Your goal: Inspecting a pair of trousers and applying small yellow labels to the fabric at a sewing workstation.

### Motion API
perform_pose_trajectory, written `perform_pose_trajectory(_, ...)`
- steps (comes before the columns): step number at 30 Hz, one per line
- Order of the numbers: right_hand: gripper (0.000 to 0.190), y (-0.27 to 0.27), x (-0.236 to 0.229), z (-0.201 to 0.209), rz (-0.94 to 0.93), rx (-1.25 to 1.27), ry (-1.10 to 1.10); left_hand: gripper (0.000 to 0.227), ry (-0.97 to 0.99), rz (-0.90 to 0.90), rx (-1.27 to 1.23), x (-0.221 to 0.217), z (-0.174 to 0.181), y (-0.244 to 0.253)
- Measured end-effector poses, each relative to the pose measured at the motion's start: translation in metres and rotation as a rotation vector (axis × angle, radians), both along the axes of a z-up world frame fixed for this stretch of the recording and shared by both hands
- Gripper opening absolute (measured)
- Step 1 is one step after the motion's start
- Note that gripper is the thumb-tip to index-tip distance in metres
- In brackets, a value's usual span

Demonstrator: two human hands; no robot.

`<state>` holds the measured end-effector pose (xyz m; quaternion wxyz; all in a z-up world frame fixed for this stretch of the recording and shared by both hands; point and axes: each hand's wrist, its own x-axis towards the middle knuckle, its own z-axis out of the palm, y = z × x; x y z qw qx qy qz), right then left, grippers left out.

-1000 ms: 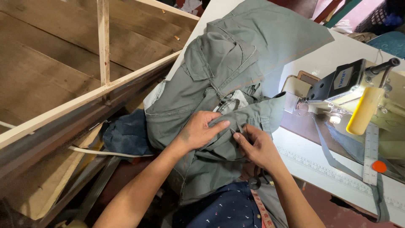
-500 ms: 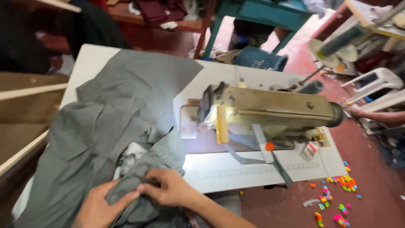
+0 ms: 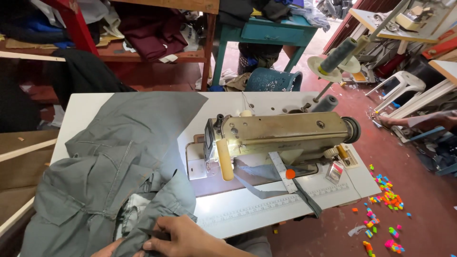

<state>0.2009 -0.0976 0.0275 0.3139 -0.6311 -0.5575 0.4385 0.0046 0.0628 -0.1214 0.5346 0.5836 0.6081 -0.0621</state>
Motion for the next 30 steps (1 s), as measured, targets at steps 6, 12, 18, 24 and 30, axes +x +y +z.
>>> perform_pose_trajectory(6, 0.032, 0.002, 0.004, -0.008, -0.002, 0.007, -0.082, 0.02, -0.041, 0.228, 0.283, 0.018, 0.085, -0.075)
perform_pose_trajectory(12, 0.015, 0.0, 0.003, -0.064, 0.11, -0.012, 0.086, 0.06, -0.316, 0.009, 0.73, -0.017, 0.037, -0.086)
perform_pose_trajectory(18, 0.005, 0.004, -0.005, -0.05, -0.075, -0.001, 0.201, 0.067, -0.446, 0.049, 0.625, -0.006, 0.073, -0.086)
perform_pose_trajectory(24, 0.01, 0.006, -0.001, -0.048, -0.114, -0.058, 0.356, 0.017, -0.727, 0.035, 0.465, -0.011, 0.109, -0.089)
perform_pose_trajectory(30, 0.014, 0.008, 0.001, -0.054, -0.114, -0.069, 0.321, 0.013, -0.612, 0.034, 0.497, -0.013, 0.11, -0.09)
